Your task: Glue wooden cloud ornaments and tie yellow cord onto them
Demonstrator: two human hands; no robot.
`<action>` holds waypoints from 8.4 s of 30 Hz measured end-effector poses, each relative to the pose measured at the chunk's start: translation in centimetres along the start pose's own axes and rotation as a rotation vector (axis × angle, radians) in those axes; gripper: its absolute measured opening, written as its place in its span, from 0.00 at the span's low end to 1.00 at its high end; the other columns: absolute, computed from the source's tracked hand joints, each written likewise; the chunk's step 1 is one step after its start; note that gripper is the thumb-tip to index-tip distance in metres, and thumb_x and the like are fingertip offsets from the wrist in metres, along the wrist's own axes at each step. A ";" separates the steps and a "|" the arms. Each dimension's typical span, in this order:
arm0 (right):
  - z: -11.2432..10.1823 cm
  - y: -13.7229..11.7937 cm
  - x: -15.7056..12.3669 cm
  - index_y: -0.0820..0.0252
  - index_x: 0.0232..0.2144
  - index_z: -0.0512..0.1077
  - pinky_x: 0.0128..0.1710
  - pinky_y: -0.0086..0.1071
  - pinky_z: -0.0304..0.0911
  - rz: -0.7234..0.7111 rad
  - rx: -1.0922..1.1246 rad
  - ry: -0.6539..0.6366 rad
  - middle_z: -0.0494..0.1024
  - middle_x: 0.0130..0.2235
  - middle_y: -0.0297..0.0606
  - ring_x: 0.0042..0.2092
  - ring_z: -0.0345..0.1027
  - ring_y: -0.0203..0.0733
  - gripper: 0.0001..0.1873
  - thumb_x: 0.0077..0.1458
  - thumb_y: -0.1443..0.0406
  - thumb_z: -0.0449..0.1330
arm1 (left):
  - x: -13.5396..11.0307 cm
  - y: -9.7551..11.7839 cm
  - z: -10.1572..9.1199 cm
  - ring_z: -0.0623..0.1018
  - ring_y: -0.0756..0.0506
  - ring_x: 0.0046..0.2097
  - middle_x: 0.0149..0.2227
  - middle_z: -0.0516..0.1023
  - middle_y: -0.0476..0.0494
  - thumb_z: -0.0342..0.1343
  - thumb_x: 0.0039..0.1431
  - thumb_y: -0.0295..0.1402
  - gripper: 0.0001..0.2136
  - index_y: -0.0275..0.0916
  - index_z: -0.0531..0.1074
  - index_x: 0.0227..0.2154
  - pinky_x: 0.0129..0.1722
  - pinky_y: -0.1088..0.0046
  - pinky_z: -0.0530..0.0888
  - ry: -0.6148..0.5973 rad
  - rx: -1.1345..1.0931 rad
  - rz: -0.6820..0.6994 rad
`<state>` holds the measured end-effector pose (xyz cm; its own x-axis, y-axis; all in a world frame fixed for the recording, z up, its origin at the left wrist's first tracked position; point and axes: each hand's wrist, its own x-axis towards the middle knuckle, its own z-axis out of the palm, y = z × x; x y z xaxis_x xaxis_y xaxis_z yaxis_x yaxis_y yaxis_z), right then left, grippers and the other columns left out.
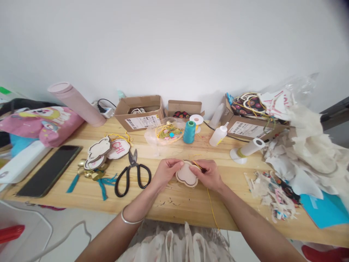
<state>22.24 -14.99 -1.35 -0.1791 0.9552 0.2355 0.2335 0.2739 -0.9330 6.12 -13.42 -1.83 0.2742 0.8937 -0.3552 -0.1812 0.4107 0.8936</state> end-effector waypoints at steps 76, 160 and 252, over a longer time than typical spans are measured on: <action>-0.2 1.8 0.3 0.66 0.22 0.73 0.17 0.25 0.42 0.337 0.313 0.066 0.57 0.16 0.30 0.18 0.44 0.28 0.25 0.51 0.51 0.49 | 0.2 0.3 -0.3 0.68 0.55 0.21 0.19 0.72 0.51 0.61 0.39 0.34 0.10 0.34 0.70 0.24 0.22 0.81 0.62 0.037 0.001 0.020; 0.3 0.4 -0.1 0.65 0.27 0.76 0.18 0.23 0.53 0.272 0.158 -0.078 0.69 0.20 0.33 0.20 0.55 0.29 0.14 0.44 0.60 0.57 | 0.0 0.7 0.2 0.68 0.54 0.20 0.20 0.76 0.48 0.61 0.38 0.36 0.11 0.32 0.77 0.23 0.21 0.80 0.64 -0.003 0.155 0.002; -1.3 0.3 0.5 0.64 0.20 0.75 0.20 0.25 0.53 0.508 0.375 0.008 0.72 0.19 0.34 0.21 0.58 0.31 0.11 0.38 0.59 0.61 | 2.2 3.3 -0.1 0.68 0.51 0.23 0.20 0.73 0.49 0.50 0.51 0.39 0.14 0.34 0.77 0.24 0.22 0.80 0.64 -0.348 0.627 0.220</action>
<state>23.50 -14.28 -1.10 -0.1262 0.9570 -0.2610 -0.0638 -0.2704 -0.9606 6.05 -10.08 0.30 0.5959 0.7915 -0.1357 0.2773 -0.0443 0.9597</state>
